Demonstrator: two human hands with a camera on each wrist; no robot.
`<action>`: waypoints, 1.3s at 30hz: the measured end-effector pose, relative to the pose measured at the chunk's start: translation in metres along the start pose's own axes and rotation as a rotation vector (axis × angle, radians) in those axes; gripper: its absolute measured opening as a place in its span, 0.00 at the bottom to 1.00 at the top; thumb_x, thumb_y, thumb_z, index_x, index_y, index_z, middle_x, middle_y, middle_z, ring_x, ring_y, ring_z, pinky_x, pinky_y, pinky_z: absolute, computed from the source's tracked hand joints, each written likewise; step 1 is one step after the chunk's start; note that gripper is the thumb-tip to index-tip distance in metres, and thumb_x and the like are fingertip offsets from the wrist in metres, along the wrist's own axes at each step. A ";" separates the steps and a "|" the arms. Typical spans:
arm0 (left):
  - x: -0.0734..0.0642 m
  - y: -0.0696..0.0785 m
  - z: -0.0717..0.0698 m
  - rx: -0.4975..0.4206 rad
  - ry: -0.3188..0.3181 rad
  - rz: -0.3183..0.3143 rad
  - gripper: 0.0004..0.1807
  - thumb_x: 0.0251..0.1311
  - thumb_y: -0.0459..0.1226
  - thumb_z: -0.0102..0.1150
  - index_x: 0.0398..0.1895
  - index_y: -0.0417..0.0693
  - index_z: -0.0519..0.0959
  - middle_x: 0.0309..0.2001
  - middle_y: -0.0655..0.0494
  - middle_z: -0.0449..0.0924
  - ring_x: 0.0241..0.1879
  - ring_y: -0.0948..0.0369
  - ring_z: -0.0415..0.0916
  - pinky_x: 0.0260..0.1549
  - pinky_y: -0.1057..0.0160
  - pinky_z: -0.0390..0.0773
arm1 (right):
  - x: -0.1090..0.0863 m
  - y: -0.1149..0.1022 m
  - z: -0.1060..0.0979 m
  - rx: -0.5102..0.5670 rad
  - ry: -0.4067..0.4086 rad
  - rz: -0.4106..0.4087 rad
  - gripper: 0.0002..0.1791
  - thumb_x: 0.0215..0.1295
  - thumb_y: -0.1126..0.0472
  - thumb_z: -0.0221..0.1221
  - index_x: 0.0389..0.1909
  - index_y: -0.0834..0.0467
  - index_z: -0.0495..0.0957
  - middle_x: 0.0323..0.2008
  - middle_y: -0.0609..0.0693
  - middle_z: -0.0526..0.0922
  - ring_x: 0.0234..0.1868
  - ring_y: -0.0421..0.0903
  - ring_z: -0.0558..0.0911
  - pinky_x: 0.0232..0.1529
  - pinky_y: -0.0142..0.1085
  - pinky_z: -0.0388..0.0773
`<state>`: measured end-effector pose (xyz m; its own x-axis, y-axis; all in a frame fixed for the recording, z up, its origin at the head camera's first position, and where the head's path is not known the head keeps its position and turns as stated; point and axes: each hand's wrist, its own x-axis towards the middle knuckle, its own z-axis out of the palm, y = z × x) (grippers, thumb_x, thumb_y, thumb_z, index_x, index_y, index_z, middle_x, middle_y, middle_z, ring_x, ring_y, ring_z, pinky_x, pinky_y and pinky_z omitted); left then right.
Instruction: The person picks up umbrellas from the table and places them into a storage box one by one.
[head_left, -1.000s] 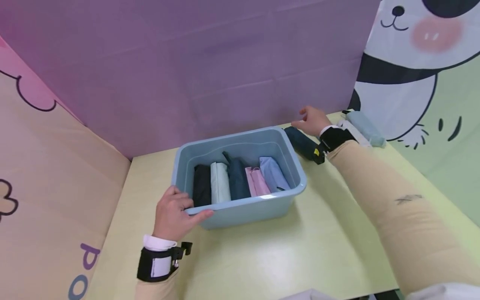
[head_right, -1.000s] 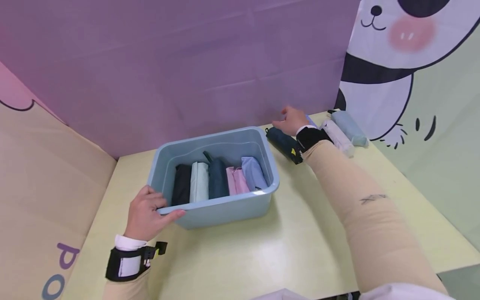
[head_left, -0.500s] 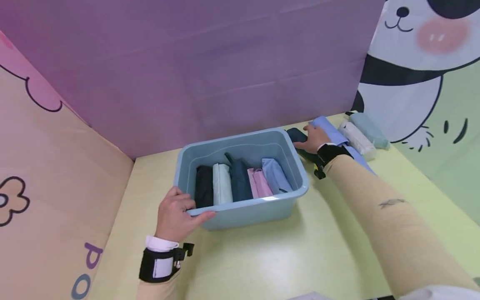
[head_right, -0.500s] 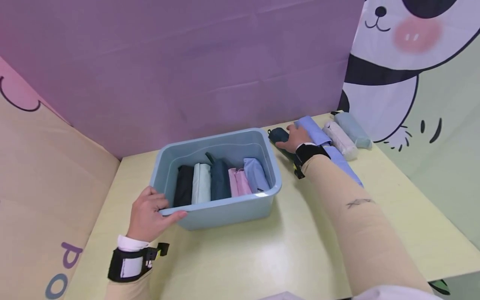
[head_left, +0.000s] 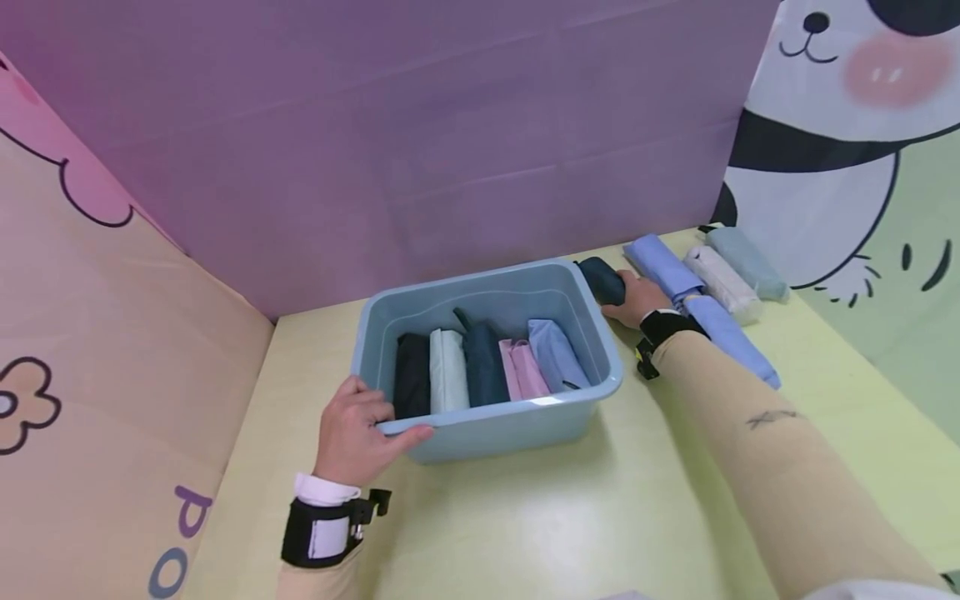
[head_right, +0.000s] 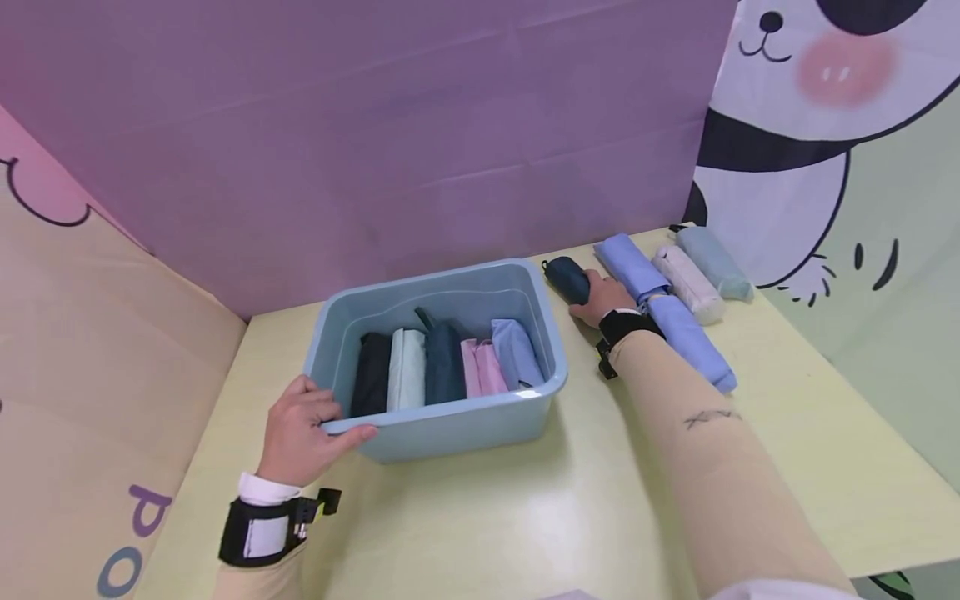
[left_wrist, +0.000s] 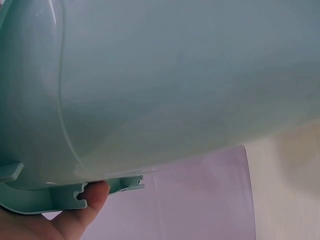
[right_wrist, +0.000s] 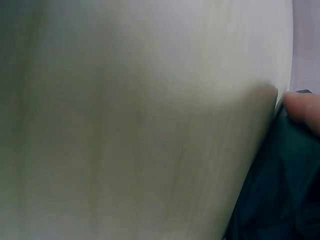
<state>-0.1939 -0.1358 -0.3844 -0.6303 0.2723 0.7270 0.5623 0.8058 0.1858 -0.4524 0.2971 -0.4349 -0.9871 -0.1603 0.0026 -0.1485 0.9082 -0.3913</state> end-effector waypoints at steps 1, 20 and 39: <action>0.000 0.000 0.000 0.001 0.002 0.003 0.35 0.42 0.69 0.63 0.01 0.59 0.60 0.10 0.68 0.51 0.22 0.62 0.57 0.22 0.63 0.59 | -0.001 0.000 0.000 0.001 0.006 0.003 0.46 0.57 0.46 0.63 0.71 0.61 0.53 0.60 0.73 0.66 0.59 0.69 0.68 0.55 0.59 0.65; 0.004 0.002 0.002 -0.002 0.004 0.015 0.36 0.46 0.71 0.57 0.00 0.57 0.62 0.10 0.68 0.52 0.22 0.62 0.56 0.23 0.62 0.59 | 0.001 0.006 0.002 0.083 0.032 0.022 0.45 0.58 0.47 0.63 0.70 0.60 0.53 0.57 0.73 0.69 0.54 0.69 0.72 0.53 0.58 0.68; 0.000 0.001 0.004 -0.026 0.009 0.004 0.36 0.45 0.70 0.60 0.00 0.56 0.63 0.09 0.66 0.53 0.22 0.62 0.56 0.24 0.66 0.56 | -0.021 -0.022 -0.056 0.755 0.285 0.052 0.48 0.56 0.47 0.67 0.72 0.58 0.55 0.67 0.63 0.60 0.61 0.58 0.66 0.59 0.50 0.64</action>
<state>-0.1954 -0.1331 -0.3872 -0.6232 0.2706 0.7338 0.5786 0.7908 0.1998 -0.4321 0.3023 -0.3750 -0.9841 0.0725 0.1622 -0.1219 0.3889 -0.9132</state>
